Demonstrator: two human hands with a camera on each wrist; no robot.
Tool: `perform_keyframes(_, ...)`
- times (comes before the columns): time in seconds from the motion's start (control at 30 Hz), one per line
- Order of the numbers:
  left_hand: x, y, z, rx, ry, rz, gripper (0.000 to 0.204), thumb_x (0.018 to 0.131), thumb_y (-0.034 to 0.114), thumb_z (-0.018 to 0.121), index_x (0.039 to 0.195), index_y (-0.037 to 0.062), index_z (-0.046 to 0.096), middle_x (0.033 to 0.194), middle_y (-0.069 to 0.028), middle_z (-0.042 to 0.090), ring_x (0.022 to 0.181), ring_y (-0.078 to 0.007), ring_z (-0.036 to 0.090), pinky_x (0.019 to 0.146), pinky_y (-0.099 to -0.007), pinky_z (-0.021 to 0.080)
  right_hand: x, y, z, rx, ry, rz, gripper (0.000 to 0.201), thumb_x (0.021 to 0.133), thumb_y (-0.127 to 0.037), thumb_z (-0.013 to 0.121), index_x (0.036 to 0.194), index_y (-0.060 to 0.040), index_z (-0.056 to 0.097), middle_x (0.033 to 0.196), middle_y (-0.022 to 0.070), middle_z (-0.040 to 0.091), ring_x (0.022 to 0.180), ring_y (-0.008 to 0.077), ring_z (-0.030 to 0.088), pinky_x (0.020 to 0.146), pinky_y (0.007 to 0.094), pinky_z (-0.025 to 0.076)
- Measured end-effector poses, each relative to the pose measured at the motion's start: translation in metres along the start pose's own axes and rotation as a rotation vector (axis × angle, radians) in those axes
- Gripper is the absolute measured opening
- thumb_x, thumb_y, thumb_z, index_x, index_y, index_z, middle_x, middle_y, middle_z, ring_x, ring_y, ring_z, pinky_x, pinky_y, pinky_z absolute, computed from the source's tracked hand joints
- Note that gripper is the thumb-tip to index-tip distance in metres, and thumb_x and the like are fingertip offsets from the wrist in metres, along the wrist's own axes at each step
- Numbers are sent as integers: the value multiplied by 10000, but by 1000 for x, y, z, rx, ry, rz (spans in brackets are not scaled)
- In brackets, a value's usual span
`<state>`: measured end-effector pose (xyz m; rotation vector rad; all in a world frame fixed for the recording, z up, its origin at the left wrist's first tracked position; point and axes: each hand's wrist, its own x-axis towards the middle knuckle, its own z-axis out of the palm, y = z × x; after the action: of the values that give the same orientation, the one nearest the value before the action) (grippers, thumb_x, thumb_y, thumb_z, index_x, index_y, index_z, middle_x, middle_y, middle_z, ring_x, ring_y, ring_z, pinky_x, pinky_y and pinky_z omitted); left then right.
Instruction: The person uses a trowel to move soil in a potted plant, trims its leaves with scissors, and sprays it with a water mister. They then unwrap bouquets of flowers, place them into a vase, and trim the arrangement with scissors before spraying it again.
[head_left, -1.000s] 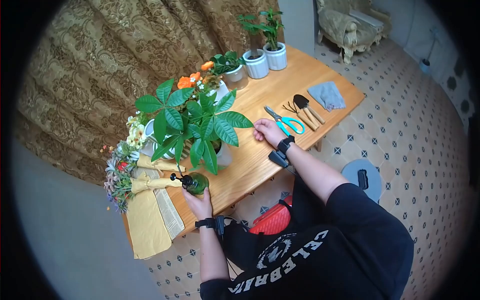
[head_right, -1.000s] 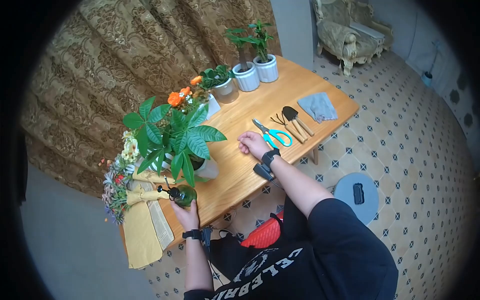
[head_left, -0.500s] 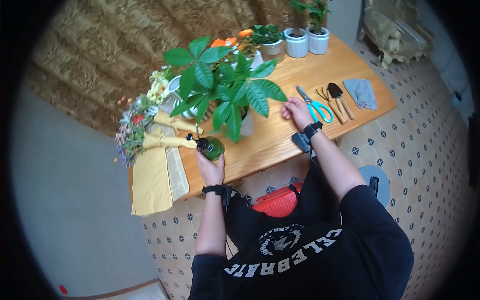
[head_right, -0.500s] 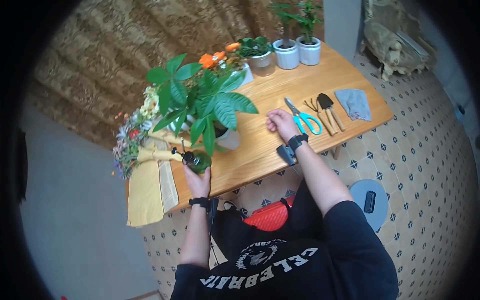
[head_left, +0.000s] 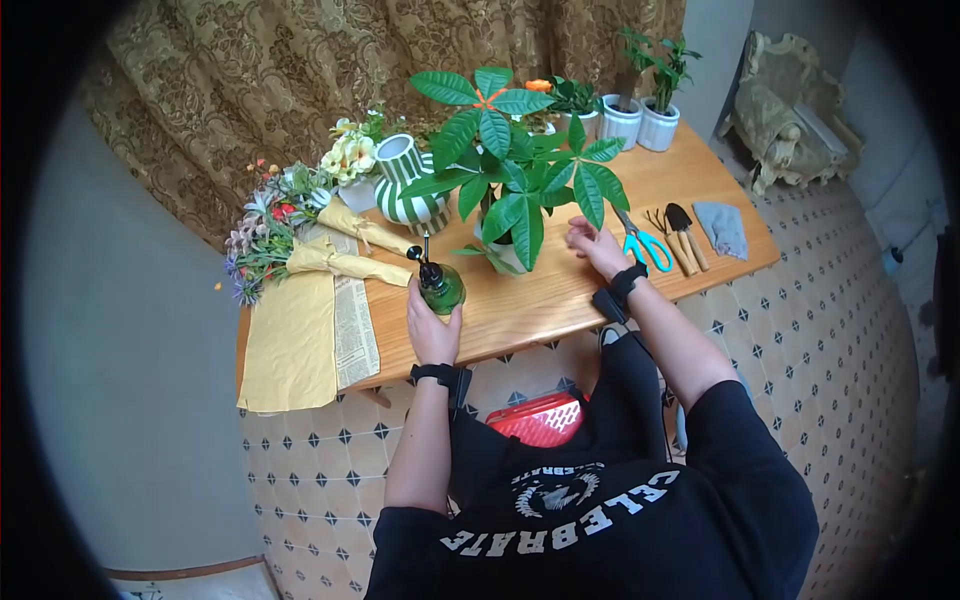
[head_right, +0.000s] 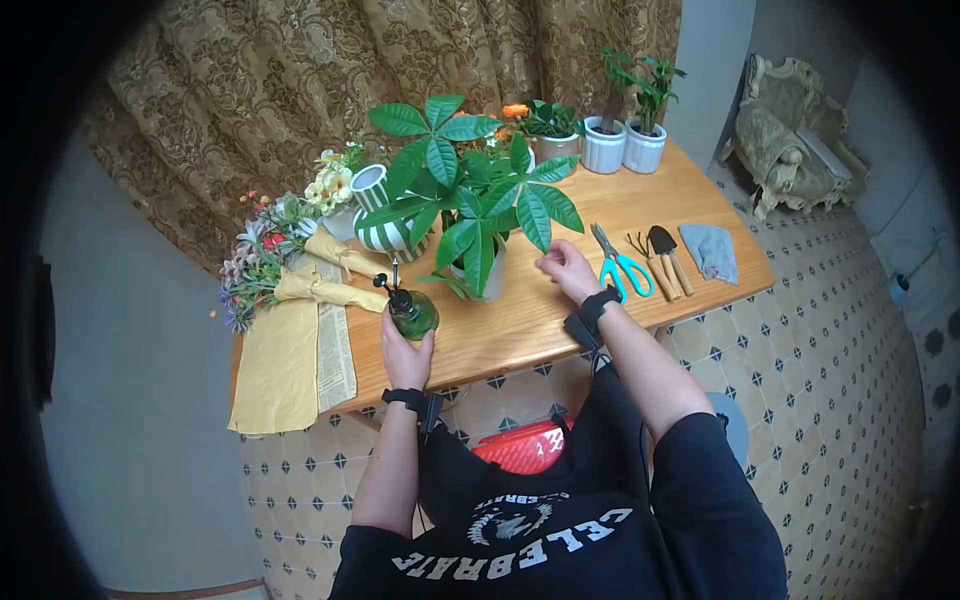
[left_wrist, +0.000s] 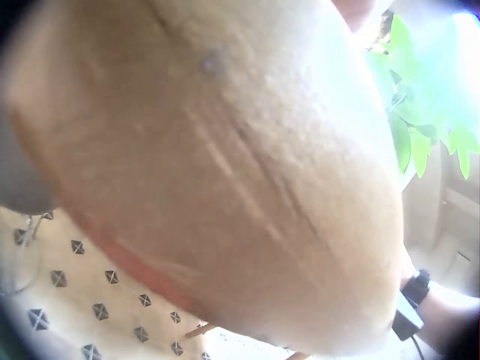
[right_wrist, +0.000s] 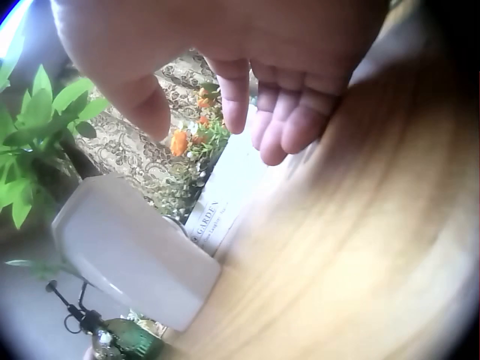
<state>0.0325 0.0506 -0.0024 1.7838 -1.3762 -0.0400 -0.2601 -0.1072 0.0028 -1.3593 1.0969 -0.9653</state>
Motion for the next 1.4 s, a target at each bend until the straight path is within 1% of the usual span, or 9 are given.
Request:
perform_keyframes(0.1, -1, 2, -3, -15, -3, 11, 845, 714, 131, 753, 1395, -4, 272, 1284, -255, 466, 1193, -407, 459, 1012, -434, 370, -13, -41, 23, -288, -39, -421, 687, 771, -276, 740, 1315, 0, 423, 1251, 173, 525, 1093, 269, 533, 950, 364, 439)
perform_keyframes(0.17, -1, 0, -2, -42, 8, 23, 837, 713, 126, 751, 1395, -6, 283, 1277, -260, 470, 1193, -408, 459, 1011, -439, 370, -12, -55, 31, -471, -92, -328, 878, 709, -309, 781, 1386, 14, 326, 1358, 225, 441, 1178, 336, 488, 1042, 383, 371)
perform_keyframes(0.33, -1, 0, -1, -59, -6, -6, 843, 709, 115, 751, 1399, -7, 284, 1318, -251, 451, 1224, -403, 438, 1035, -431, 353, 5, -93, 69, -558, -370, -558, 682, 679, -363, 771, 1214, -9, 540, 1211, 196, 574, 1080, 294, 568, 959, 382, 429)
perform_keyframes(0.47, -2, 2, -2, -48, -2, -7, 857, 701, 104, 755, 1402, -7, 275, 1329, -250, 441, 1234, -400, 430, 1041, -428, 349, 8, -86, 86, -487, -255, -734, 269, 858, -232, 632, 1046, -42, 614, 1006, 117, 622, 916, 244, 584, 843, 359, 457)
perform_keyframes(0.63, -1, 1, -2, -48, -17, -16, 855, 699, 105, 753, 1401, -6, 276, 1325, -250, 444, 1231, -401, 432, 1043, -430, 346, 24, -60, 89, -482, -236, -511, 786, 668, -440, 763, 1251, 7, 483, 1158, 210, 579, 1061, 319, 568, 936, 373, 444)
perform_keyframes(0.93, -3, 3, -1, -50, 10, 15, 847, 694, 98, 750, 1401, 24, 288, 1305, -249, 457, 1215, -411, 440, 1033, -445, 348, 3, -60, 88, -588, -84, -545, 812, 641, -465, 779, 1252, -16, 487, 1201, 206, 578, 1118, 316, 559, 965, 372, 434)
perform_keyframes(1.03, -3, 3, -2, -57, 11, 17, 838, 693, 84, 749, 1395, 15, 296, 1313, -252, 452, 1222, -412, 435, 1041, -442, 343, -12, -75, 70, -506, -122, -414, 818, 643, -461, 774, 1261, -16, 477, 1206, 206, 571, 1132, 315, 549, 978, 367, 426)
perform_keyframes(1.2, -3, 5, 0, -53, -18, 3, 833, 698, 75, 749, 1389, -16, 293, 1331, -262, 435, 1243, -410, 420, 1060, -432, 329, 6, -73, 15, -303, -24, -610, 739, 673, -399, 774, 1248, -34, 489, 1188, 176, 573, 1102, 310, 556, 969, 392, 427)
perform_keyframes(1.4, -4, 0, 3, 13, -36, -39, 864, 714, 109, 764, 1402, -45, 264, 1371, -263, 404, 1273, -397, 398, 1077, -426, 312, -28, -156, -123, -255, 104, -529, 641, 651, -283, 820, 1171, -37, 539, 1130, 138, 594, 1060, 238, 573, 938, 371, 448)
